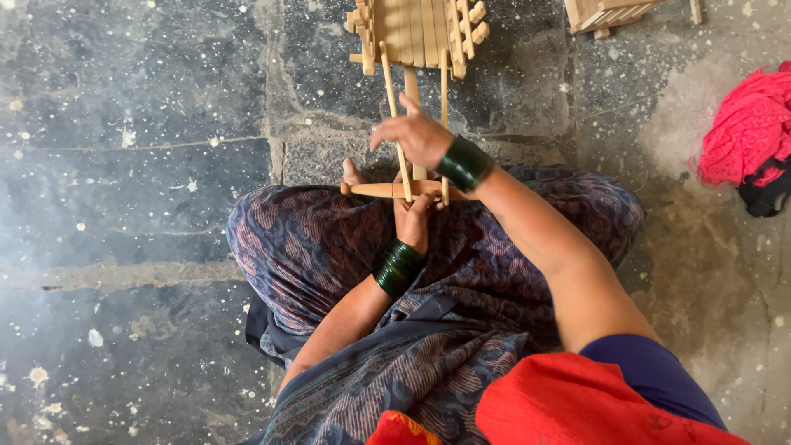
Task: The person sits on the floor assembling a small wooden toy cart. They fit wooden slats into the slotted base, press the side rails into place, flip the cart over, and attach and adjust the long axle and wheel pieces by hand.
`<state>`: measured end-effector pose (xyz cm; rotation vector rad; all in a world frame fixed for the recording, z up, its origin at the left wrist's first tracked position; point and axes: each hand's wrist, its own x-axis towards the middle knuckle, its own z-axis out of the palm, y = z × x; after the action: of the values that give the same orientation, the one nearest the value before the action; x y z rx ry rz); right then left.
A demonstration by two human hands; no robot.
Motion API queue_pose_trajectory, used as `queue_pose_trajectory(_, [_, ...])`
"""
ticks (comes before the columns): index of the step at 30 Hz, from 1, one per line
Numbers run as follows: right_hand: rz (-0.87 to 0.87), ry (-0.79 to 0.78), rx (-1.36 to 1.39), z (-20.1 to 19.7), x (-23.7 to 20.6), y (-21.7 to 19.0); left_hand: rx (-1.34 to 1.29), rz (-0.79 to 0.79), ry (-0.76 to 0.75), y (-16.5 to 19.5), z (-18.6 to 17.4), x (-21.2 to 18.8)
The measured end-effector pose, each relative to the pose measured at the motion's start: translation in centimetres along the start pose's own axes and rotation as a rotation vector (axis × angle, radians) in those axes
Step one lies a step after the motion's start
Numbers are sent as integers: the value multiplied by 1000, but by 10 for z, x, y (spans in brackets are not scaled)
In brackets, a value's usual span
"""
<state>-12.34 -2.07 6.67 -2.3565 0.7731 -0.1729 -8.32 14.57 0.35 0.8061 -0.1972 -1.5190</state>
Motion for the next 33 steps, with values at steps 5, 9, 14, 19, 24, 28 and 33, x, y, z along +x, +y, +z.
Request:
queue_pose_trajectory(5, [-46,63,119,-20,-21,-38,17,97,-34,1,1,6])
queue_pose_trajectory(9, [138,-2,132,-13,-23,-66,-16,171,-92,-8,-12,17])
queue_pose_trajectory(14, [-76,118,-147,17,-23,-79,187,84,-59,-25,-30,24])
queue_pose_trajectory(19, [-79,192,-273,37,-14,-86,290,47,-127,-38,-31,24])
queue_pose_trajectory(24, [148,-94,-318,36,-11,-105,324,89,-169,-41,-26,22])
queue_pose_trajectory(28, [250,-258,-245,24,2,-109,342,140,-200,-40,-22,18])
queue_pose_trajectory(33, [153,-378,-20,12,15,-99,313,233,-210,-38,-23,17])
